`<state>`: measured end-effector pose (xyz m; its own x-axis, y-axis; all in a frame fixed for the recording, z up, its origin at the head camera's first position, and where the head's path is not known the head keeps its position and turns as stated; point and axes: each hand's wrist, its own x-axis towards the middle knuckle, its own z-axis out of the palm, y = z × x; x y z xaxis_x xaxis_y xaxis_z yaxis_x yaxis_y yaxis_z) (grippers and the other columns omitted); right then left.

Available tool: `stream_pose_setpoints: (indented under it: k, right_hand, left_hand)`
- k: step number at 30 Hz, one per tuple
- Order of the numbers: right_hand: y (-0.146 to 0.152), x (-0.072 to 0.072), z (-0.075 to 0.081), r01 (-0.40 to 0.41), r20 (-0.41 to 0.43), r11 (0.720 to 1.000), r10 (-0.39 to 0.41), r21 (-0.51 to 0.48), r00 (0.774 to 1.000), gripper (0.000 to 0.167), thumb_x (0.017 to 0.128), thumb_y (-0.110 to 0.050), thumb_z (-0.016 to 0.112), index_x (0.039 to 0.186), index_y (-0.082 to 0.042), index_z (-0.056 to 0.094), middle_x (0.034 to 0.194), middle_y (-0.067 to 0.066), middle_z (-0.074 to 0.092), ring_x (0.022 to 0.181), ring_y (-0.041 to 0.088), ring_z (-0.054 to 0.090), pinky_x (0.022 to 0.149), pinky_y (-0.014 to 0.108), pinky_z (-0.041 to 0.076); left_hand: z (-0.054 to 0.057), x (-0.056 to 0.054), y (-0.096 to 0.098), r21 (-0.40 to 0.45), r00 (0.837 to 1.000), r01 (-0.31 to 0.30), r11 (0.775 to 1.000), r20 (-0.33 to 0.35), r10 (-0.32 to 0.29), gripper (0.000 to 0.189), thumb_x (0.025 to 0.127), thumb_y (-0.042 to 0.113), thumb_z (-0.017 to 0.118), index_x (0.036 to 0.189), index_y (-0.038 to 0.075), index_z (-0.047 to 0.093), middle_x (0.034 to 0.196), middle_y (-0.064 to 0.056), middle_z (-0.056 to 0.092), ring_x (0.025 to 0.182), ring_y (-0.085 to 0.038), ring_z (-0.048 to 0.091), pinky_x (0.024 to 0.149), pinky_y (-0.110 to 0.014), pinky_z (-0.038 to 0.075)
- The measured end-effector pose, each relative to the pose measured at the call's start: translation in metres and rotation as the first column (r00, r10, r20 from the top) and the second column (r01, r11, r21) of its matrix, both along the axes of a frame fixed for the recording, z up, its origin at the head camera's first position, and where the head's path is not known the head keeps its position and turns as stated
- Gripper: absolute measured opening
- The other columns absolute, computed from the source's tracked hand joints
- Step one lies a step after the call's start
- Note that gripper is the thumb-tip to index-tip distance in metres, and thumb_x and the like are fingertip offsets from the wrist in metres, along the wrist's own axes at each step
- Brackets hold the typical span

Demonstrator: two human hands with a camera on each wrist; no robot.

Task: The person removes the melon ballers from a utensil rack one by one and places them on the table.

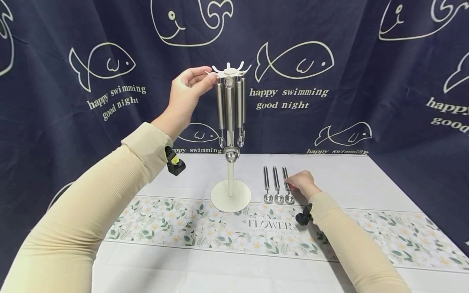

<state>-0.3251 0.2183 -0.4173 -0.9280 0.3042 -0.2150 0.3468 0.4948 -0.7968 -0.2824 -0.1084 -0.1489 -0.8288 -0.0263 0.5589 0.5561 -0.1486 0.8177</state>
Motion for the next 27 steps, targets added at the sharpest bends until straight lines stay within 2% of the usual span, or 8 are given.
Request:
stream_pose_setpoints:
  k: [3, 8, 12, 18, 27]
  right_hand:
    - [0.002, 0.000, 0.001, -0.012, 0.002, 1.000, 0.012, 0.003, 1.000, 0.041, 0.080, -0.014, 0.075, 0.111, 0.011, 0.063, 0.057, -0.004, 0.059, 0.049, 0.005, 0.055, 0.053, 0.018, 0.046]
    - [0.006, 0.000, 0.005, -0.016, 0.011, 0.997, 0.017, -0.077, 1.000, 0.044, 0.083, -0.013, 0.072, 0.116, 0.013, 0.059, 0.056, -0.003, 0.060, 0.047, 0.005, 0.058, 0.052, 0.018, 0.052]
    - [0.008, 0.001, 0.008, -0.021, -0.025, 0.993, 0.018, -0.118, 1.000, 0.042, 0.084, -0.010, 0.068, 0.118, 0.013, 0.058, 0.061, -0.001, 0.062, 0.050, 0.005, 0.059, 0.055, 0.020, 0.056]
    - [0.008, 0.003, 0.015, -0.037, -0.061, 0.992, 0.030, -0.117, 0.998, 0.036, 0.086, -0.010, 0.066, 0.115, 0.011, 0.062, 0.061, -0.003, 0.061, 0.052, 0.004, 0.058, 0.058, 0.023, 0.057]
    - [0.003, 0.004, 0.022, -0.069, -0.140, 0.969, 0.036, -0.239, 0.990, 0.036, 0.085, 0.002, 0.062, 0.116, 0.018, 0.058, 0.064, -0.003, 0.061, 0.055, 0.003, 0.059, 0.068, 0.024, 0.061]
  left_hand:
    - [0.000, 0.000, 0.001, 0.005, 1.000, 0.003, 1.000, -0.002, -0.003, 0.024, 0.086, 0.006, 0.071, 0.109, 0.001, 0.063, 0.090, -0.001, 0.069, 0.087, -0.010, 0.067, 0.096, -0.027, 0.054]
    - [-0.001, 0.000, 0.001, 0.001, 1.000, -0.003, 1.000, -0.009, 0.003, 0.024, 0.086, 0.005, 0.071, 0.108, 0.000, 0.063, 0.088, 0.000, 0.069, 0.086, -0.010, 0.067, 0.096, -0.028, 0.054]
    - [0.000, 0.000, 0.002, 0.013, 1.000, -0.004, 1.000, -0.003, 0.004, 0.023, 0.085, 0.005, 0.072, 0.106, 0.001, 0.063, 0.087, 0.000, 0.069, 0.085, -0.010, 0.068, 0.095, -0.029, 0.054]
    - [-0.001, -0.001, 0.001, 0.011, 1.000, -0.009, 1.000, -0.018, 0.010, 0.022, 0.085, 0.004, 0.072, 0.105, 0.000, 0.063, 0.087, 0.000, 0.069, 0.084, -0.010, 0.068, 0.095, -0.029, 0.055]
    - [-0.001, -0.001, 0.002, 0.010, 1.000, -0.009, 1.000, -0.028, 0.009, 0.017, 0.085, 0.004, 0.072, 0.100, 0.004, 0.064, 0.087, 0.000, 0.069, 0.084, -0.010, 0.066, 0.094, -0.029, 0.055]
